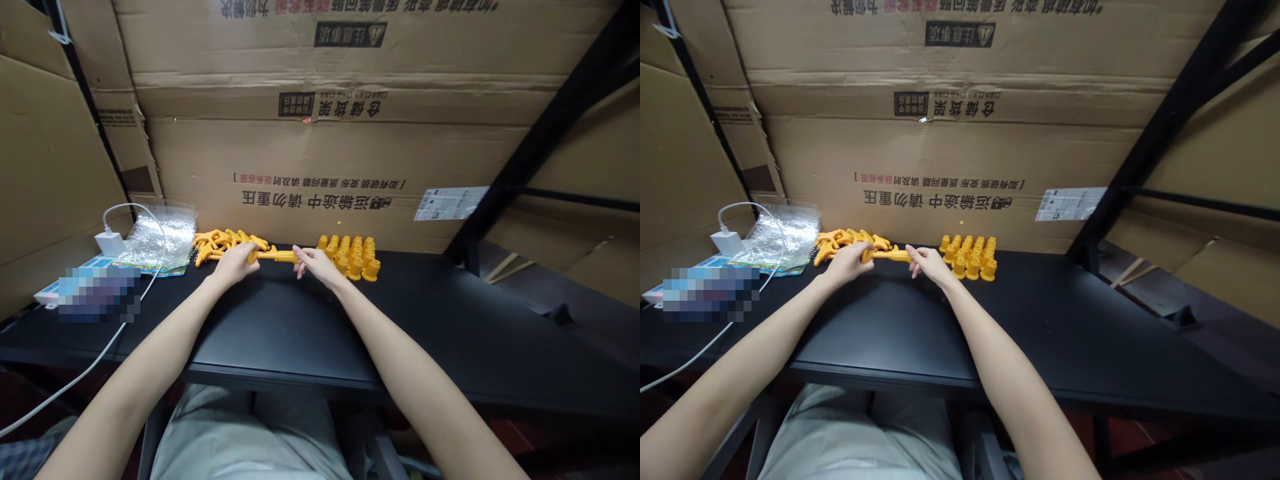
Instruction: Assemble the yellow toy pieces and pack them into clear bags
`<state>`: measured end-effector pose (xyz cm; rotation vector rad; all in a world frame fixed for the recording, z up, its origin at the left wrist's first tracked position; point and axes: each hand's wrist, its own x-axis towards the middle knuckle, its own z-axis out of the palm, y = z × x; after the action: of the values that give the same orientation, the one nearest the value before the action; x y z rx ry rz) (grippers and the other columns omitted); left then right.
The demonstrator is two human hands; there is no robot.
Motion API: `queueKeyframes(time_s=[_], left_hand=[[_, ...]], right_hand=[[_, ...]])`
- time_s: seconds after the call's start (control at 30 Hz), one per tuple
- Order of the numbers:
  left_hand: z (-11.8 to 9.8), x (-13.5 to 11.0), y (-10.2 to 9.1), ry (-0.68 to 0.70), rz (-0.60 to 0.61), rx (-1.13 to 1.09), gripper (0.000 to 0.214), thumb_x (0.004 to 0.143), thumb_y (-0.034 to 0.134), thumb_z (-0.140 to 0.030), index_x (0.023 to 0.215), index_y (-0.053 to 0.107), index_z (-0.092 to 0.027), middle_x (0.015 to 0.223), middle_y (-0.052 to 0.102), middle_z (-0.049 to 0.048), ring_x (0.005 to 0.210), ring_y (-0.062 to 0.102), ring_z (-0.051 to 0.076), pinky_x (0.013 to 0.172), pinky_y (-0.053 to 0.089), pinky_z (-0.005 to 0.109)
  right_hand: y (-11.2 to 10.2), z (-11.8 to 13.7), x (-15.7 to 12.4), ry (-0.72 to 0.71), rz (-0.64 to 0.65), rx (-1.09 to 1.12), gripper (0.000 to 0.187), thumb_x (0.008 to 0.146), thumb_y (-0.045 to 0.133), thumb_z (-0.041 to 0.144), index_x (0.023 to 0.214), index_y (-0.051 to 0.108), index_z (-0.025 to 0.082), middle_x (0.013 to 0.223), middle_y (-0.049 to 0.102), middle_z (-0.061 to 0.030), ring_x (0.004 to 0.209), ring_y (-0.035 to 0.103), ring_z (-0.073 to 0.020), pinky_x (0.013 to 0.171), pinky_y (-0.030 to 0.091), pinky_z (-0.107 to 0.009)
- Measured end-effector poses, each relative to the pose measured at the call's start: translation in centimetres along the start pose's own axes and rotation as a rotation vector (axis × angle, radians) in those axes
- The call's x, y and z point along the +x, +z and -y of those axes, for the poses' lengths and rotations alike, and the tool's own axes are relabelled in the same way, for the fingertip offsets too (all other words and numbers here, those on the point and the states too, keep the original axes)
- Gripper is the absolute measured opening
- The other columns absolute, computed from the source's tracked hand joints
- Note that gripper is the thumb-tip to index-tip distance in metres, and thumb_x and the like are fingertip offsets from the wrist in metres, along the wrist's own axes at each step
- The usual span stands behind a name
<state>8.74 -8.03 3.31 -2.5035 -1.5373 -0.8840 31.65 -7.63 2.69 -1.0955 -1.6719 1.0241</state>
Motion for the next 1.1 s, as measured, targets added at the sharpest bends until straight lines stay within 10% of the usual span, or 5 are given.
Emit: queueKeyframes(time_s=[0.2,0.4,0.73,1.1], left_hand=[[0.0,0.1,0.1,-0.016,0.002,-0.016,0.031,0.074,0.057,-0.020,0.105,0.059,-0.017,0.105,0.067,0.0106,0.099,0.062,0.026,0.087,0.047,0.036],[0.5,0.3,0.2,-0.040,-0.016,-0.035,0.031,0.073,0.057,-0.020,0.104,0.059,-0.017,0.099,0.068,0.0086,0.095,0.063,0.026,0.083,0.047,0.035],[0.4,0.0,0.2,0.015,-0.042,-0.094,0.029,0.077,0.063,-0.033,0.100,0.058,-0.017,0.096,0.066,0.0072,0.092,0.062,0.023,0.083,0.047,0.035],[0.6,0.2,0.2,0.037,-0.065,-0.100,0.024,0.079,0.061,-0.035,0.094,0.059,-0.017,0.089,0.065,0.0061,0.084,0.061,0.020,0.078,0.046,0.032]], right_hand=[[0.5,0.4,0.1,0.148,-0.076,0.015,0.055,0.081,0.048,0.067,0.065,0.055,0.015,0.048,0.058,-0.0025,0.033,0.050,-0.0089,0.035,0.035,-0.021],[-0.5,-0.2,0.0,-0.027,0.085,0.102,0.050,0.074,0.071,0.040,0.116,0.053,0.019,0.078,0.069,-0.0005,0.056,0.065,-0.0113,0.056,0.050,-0.023],[-0.2,-0.5,0.2,-0.020,0.024,0.084,0.047,0.074,0.068,0.052,0.099,0.058,0.013,0.057,0.064,0.0002,0.046,0.060,-0.0117,0.050,0.046,-0.023],[-0.6,-0.9,0.3,-0.117,0.071,0.036,0.047,0.072,0.071,0.041,0.112,0.058,0.019,0.084,0.070,-0.0037,0.060,0.065,-0.0125,0.058,0.050,-0.025]])
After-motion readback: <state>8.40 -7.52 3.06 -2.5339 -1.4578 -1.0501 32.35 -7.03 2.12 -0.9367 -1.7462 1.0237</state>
